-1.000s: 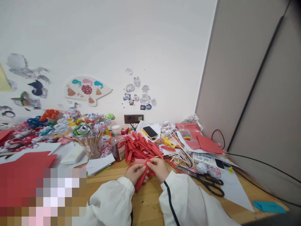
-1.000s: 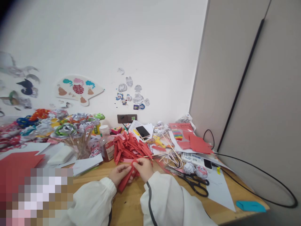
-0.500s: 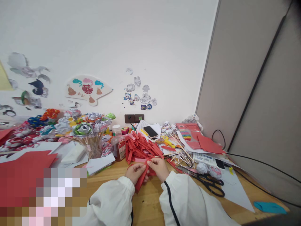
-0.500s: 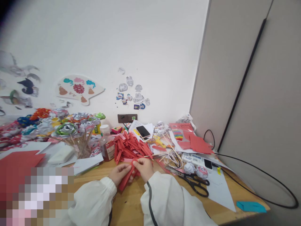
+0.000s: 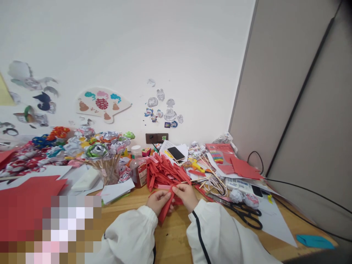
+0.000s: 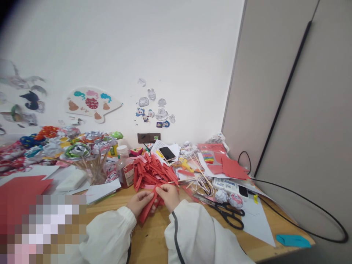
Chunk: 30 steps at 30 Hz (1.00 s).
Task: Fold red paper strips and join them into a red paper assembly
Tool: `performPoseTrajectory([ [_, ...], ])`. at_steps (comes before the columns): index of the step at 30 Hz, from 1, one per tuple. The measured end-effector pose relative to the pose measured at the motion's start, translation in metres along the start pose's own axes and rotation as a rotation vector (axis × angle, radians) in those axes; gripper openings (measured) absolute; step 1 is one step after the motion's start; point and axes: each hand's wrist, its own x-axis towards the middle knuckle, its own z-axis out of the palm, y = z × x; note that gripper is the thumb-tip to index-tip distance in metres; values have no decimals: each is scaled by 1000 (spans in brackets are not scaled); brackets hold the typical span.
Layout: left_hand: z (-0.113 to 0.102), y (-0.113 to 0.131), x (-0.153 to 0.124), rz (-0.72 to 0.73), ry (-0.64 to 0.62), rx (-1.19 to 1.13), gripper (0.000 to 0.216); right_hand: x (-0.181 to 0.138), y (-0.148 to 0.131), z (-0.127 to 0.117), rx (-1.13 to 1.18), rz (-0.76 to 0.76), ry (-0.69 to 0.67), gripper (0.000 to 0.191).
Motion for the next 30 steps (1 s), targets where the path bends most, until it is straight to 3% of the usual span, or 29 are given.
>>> performPoseTrajectory([
  [6, 0, 0, 0, 67, -20, 53, 32, 0, -1, 1, 14, -16, -13, 29],
  [18, 4, 6, -6, 73, 37, 192, 36, 4, 1, -7, -64, -87, 120, 25],
  [27, 4, 4, -6, 37, 29, 307, 34, 10, 1, -16, 155, -5, 163, 26],
  [30, 4, 4, -7, 57, 32, 298, 34, 9, 0, -13, 282, 58, 116, 26],
])
